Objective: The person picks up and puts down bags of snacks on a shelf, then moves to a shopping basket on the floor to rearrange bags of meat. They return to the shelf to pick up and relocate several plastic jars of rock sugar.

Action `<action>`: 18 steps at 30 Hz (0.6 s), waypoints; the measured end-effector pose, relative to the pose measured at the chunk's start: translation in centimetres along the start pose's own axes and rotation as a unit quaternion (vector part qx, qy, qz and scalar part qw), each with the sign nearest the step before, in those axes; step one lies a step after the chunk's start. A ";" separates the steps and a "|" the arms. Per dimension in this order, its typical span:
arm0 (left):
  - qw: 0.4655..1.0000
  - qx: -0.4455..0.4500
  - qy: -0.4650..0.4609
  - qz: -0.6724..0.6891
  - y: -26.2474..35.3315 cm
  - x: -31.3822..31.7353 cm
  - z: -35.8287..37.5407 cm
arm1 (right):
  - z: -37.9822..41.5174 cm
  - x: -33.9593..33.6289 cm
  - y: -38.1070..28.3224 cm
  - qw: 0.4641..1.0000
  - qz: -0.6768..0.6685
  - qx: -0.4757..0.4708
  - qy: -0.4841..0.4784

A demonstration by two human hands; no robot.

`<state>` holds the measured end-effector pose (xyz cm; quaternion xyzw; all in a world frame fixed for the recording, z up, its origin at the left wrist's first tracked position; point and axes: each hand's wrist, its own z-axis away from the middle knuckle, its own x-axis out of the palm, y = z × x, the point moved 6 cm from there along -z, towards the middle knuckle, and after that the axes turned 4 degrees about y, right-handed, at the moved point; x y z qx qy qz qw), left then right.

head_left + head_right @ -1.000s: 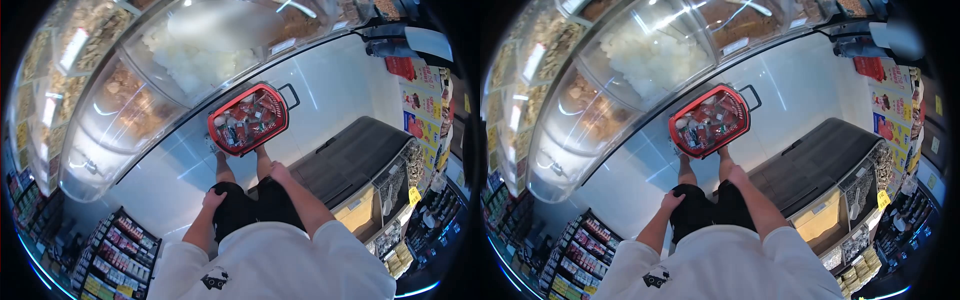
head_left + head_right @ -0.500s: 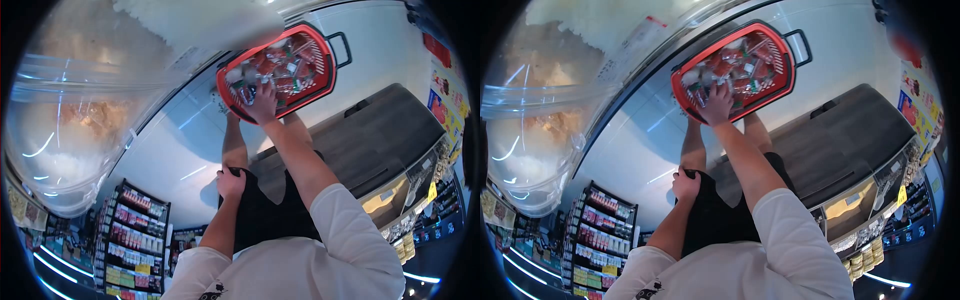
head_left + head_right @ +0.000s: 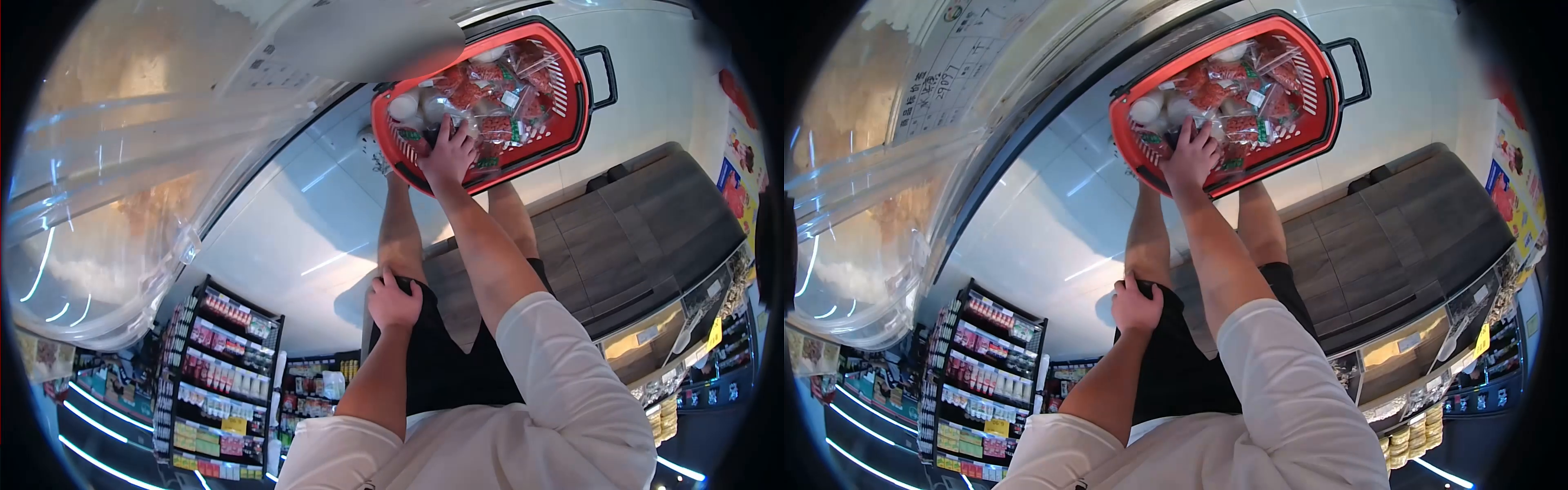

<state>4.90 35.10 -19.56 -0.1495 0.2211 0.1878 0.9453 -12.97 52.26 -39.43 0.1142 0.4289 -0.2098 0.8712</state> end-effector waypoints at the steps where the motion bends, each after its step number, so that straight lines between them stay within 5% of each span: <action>1: 1.000 -0.003 -0.004 0.005 0.1 0.0 0.1 | 0.0 -0.3 0.2 1.000 -0.015 -0.009 -0.001; 12: 1.000 -0.006 0.014 0.025 1.6 1.3 0.7 | -3.5 -4.6 4.8 0.985 -0.157 -0.014 -0.065; 18: 0.999 -0.030 -0.021 0.012 2.1 1.4 0.3 | -4.3 -8.0 10.8 0.944 -0.323 -0.063 0.014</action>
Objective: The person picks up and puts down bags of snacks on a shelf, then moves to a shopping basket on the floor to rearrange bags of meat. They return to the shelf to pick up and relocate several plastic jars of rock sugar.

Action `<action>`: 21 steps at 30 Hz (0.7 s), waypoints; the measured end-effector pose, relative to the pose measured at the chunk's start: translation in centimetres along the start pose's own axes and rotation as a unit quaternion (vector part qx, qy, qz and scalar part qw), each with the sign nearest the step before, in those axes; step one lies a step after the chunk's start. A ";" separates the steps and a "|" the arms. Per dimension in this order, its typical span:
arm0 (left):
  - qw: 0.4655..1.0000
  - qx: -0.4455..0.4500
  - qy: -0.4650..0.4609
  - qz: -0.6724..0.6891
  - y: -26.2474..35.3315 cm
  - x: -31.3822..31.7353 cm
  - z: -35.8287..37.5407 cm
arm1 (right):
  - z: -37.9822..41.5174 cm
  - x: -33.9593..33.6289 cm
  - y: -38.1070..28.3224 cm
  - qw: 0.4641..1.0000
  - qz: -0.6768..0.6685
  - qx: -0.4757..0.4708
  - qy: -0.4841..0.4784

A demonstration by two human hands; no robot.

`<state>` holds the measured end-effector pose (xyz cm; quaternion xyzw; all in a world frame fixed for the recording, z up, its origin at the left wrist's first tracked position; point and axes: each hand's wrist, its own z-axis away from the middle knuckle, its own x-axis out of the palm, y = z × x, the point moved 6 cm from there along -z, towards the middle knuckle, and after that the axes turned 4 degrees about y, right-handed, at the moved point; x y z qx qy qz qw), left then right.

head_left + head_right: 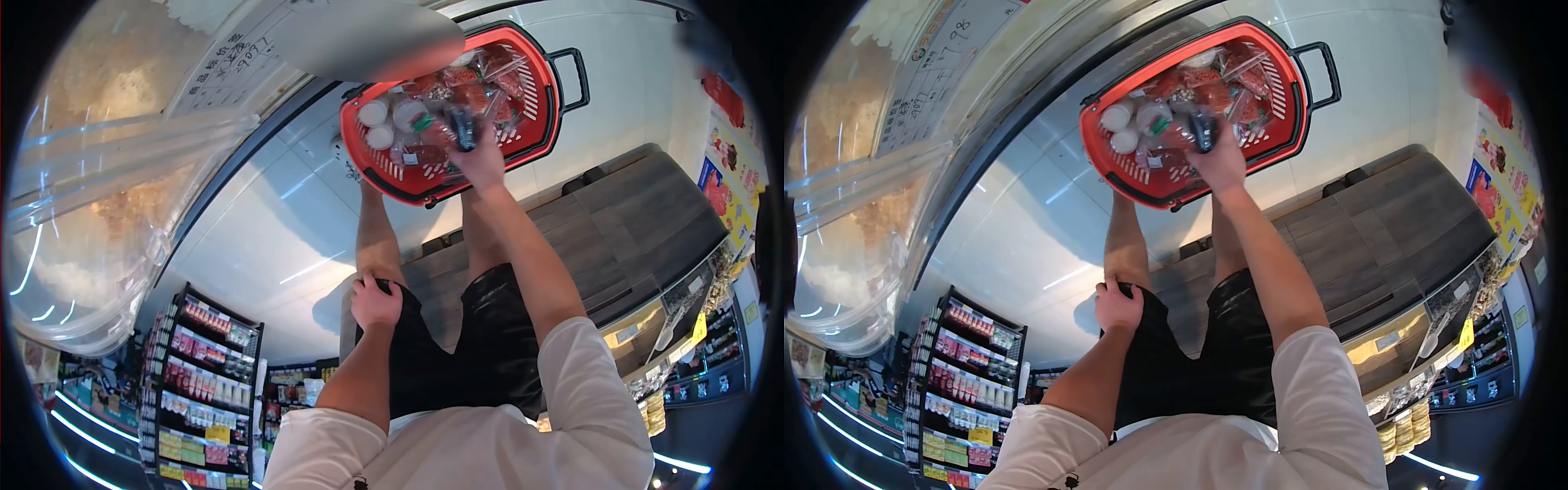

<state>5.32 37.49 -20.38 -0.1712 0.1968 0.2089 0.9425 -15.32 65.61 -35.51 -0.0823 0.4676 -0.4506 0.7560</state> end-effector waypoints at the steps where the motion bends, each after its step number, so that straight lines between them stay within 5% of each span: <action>1: 1.000 -0.001 0.001 -0.003 0.2 -0.1 0.0 | -0.1 -2.2 -1.3 0.999 -0.025 0.028 0.027; 4: 1.000 0.001 0.008 -0.009 0.4 -0.1 0.0 | -2.1 -5.7 1.3 0.989 -0.048 0.033 0.135; 8: 0.997 0.031 0.066 -0.005 0.3 0.1 -0.2 | -4.5 -6.4 2.4 0.984 -0.102 -0.018 0.148; 10: 0.997 0.032 0.068 -0.007 0.3 0.2 -0.3 | -2.8 -7.7 -1.1 0.926 0.220 -0.084 0.293; 11: 0.997 0.032 0.067 -0.009 0.3 0.2 -0.2 | -2.2 -7.4 -3.0 0.926 0.190 -0.150 0.290; 14: 0.999 0.017 0.046 -0.013 0.4 0.2 -0.3 | 0.1 -2.6 -6.7 0.922 0.172 -0.296 0.183; 16: 0.999 0.018 0.047 -0.012 0.5 0.1 -0.4 | 0.7 5.8 -3.0 0.946 0.111 -0.275 -0.130; 19: 0.999 0.018 0.046 -0.009 0.5 -0.2 -0.4 | 3.5 10.7 -3.1 0.922 0.250 -0.255 -0.151; 21: 0.999 0.015 0.043 -0.008 0.5 -0.2 -0.4 | 4.0 11.3 -2.0 0.913 0.328 -0.238 -0.043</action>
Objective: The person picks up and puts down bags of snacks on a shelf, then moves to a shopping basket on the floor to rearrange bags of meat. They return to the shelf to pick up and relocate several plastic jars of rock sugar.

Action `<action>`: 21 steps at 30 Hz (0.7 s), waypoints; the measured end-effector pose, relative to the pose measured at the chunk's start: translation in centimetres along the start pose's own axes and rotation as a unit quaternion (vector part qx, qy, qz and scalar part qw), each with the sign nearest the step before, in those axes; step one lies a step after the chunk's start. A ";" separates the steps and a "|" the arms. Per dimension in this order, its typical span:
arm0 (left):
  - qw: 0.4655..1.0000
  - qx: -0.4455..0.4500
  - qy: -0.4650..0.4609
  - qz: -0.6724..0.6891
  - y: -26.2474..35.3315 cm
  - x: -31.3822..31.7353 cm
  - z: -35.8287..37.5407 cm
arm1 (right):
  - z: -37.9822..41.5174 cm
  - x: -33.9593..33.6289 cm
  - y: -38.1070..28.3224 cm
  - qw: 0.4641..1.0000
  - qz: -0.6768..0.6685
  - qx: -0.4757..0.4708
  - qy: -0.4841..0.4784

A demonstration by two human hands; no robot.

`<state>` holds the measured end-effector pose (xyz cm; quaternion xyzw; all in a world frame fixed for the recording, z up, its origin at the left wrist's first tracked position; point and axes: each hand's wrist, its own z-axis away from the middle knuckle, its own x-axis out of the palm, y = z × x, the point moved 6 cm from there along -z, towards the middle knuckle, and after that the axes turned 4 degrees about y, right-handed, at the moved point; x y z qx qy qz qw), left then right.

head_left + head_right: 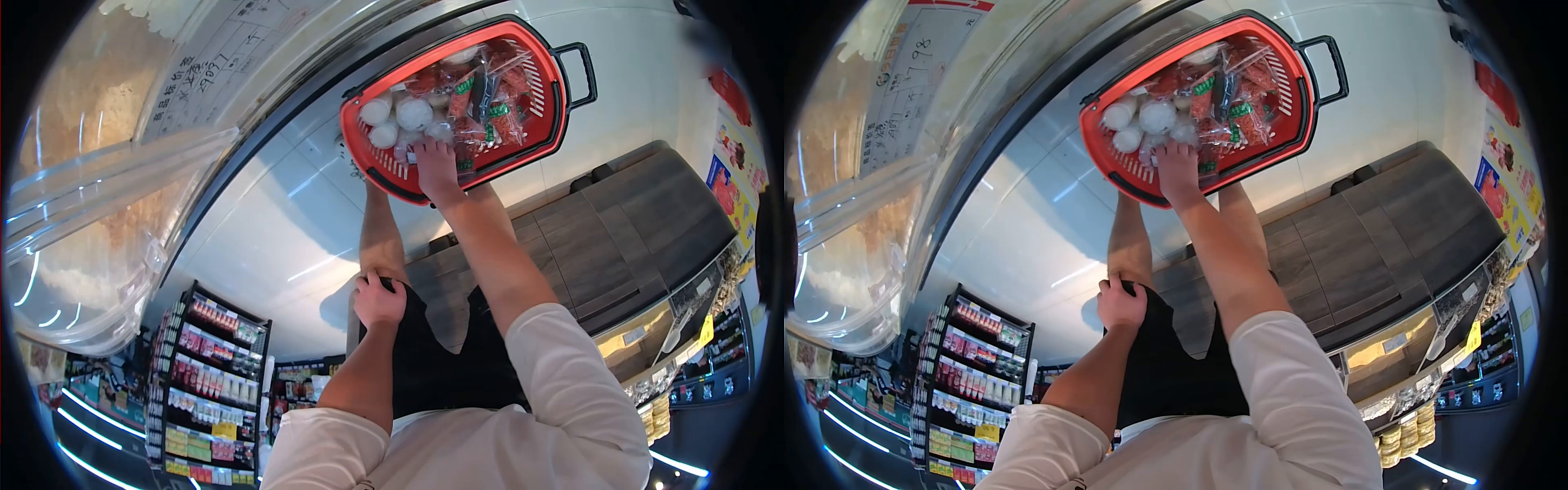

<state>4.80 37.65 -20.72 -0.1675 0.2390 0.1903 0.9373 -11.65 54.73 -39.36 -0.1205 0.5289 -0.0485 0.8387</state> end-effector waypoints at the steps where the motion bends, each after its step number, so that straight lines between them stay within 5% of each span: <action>1: 1.000 0.001 -0.003 0.002 0.0 0.0 0.0 | -0.1 0.5 -0.2 1.000 -0.001 -0.001 -0.001; 5: 0.999 0.019 0.026 0.014 -0.1 0.2 -0.1 | -0.4 2.2 0.2 0.993 0.066 0.020 -0.096; 7: 1.000 0.017 0.015 0.014 -0.1 0.1 0.0 | -0.6 0.7 0.5 0.993 -0.055 -0.001 -0.102; 9: 1.000 -0.010 -0.023 0.002 -0.2 0.2 -0.2 | -0.8 -2.8 1.2 0.987 -0.151 0.005 -0.056; 12: 0.999 -0.013 -0.027 0.012 -0.4 0.4 -0.3 | -1.1 -9.2 5.3 0.933 -0.295 0.141 0.150; 15: 1.000 0.003 0.011 0.025 -0.5 0.1 -0.2 | -0.5 -10.3 12.8 0.806 -0.445 0.292 0.259; 17: 1.000 -0.003 -0.005 0.022 -0.4 -0.2 -0.3 | -0.8 -13.4 14.1 0.775 -0.444 0.300 0.335; 19: 1.000 -0.011 -0.021 0.019 -0.5 -0.2 -0.4 | -0.2 -12.1 16.4 0.800 -0.322 0.318 0.394; 21: 1.000 -0.007 -0.017 0.022 -0.7 0.0 -0.4 | -1.2 -13.6 12.7 0.881 -0.269 0.229 0.315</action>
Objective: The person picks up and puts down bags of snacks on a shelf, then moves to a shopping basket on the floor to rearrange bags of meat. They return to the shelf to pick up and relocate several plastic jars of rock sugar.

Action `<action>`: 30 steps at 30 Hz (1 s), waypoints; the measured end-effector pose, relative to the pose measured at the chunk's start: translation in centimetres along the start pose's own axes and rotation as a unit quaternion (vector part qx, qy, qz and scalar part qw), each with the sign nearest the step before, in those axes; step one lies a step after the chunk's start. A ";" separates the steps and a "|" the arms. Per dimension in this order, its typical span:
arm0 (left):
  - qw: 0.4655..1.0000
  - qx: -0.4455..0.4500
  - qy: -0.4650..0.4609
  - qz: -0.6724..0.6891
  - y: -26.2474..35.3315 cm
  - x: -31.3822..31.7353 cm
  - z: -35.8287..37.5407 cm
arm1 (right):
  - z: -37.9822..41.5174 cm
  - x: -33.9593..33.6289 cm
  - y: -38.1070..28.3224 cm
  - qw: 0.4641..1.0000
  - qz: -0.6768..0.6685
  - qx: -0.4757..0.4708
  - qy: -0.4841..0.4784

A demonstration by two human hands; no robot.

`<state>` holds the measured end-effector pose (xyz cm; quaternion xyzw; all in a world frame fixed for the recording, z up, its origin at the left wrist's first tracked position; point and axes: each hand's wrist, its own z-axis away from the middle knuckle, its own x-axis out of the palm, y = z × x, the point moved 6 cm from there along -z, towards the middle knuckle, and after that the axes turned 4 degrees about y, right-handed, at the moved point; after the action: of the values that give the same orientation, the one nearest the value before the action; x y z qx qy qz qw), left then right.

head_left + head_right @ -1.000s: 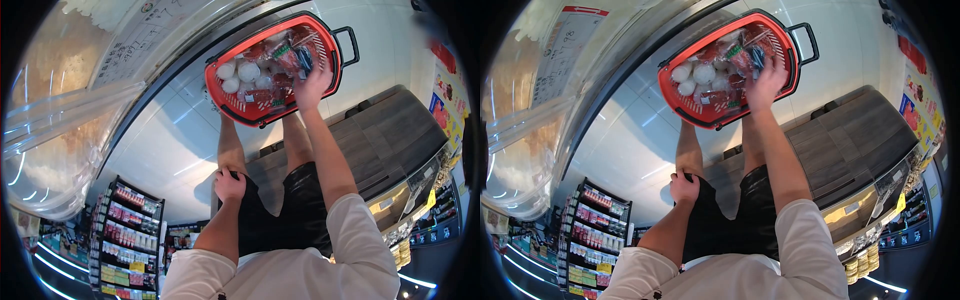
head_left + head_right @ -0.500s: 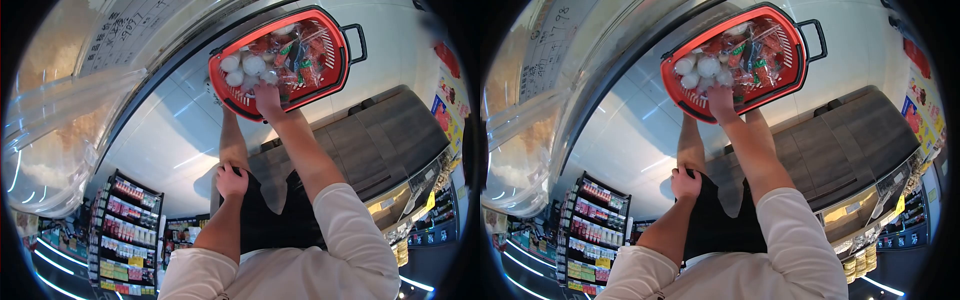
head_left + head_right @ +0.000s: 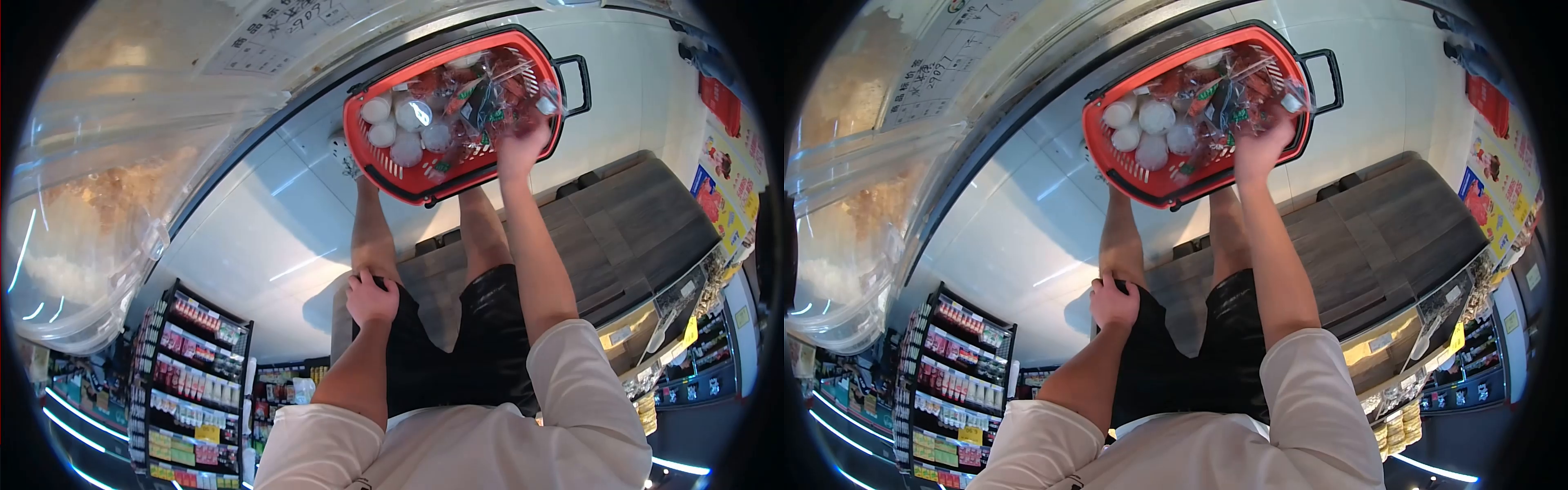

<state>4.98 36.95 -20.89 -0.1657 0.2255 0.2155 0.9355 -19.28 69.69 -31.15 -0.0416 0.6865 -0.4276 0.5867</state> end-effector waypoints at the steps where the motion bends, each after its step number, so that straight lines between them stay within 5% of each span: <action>1: 1.000 -0.001 0.000 0.000 0.0 0.0 0.0 | 1.6 1.8 0.6 0.978 -0.136 0.141 -0.075; 3: 1.000 0.002 -0.006 -0.003 -0.1 0.2 -0.1 | 4.4 5.8 0.5 0.977 -0.014 0.037 -0.209; 4: 1.000 0.000 -0.007 -0.003 -0.1 0.2 0.0 | 6.1 6.8 -1.6 0.982 0.007 -0.080 -0.171; 5: 1.000 -0.001 -0.010 -0.007 -0.1 0.2 0.0 | 8.0 9.6 0.4 0.958 0.023 0.064 -0.277; 16: 0.998 0.025 0.051 0.001 -0.8 1.1 -0.3 | 9.4 19.0 0.6 0.876 0.347 -0.043 -0.333; 23: 0.999 0.031 0.043 0.007 -1.2 0.7 -0.8 | 8.1 16.4 0.0 0.885 0.293 -0.048 -0.359; 28: 0.999 0.028 0.035 0.000 -1.5 0.4 -0.7 | 10.8 10.1 -3.2 0.954 0.133 -0.157 -0.216; 30: 1.000 0.021 0.016 -0.002 -1.6 0.3 -0.7 | 12.5 8.4 -3.3 0.950 0.133 -0.140 -0.245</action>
<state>5.71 35.34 -21.28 -0.1499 0.2444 0.2065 0.9355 -12.76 56.19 -34.88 -0.1354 0.5738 -0.2218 0.7767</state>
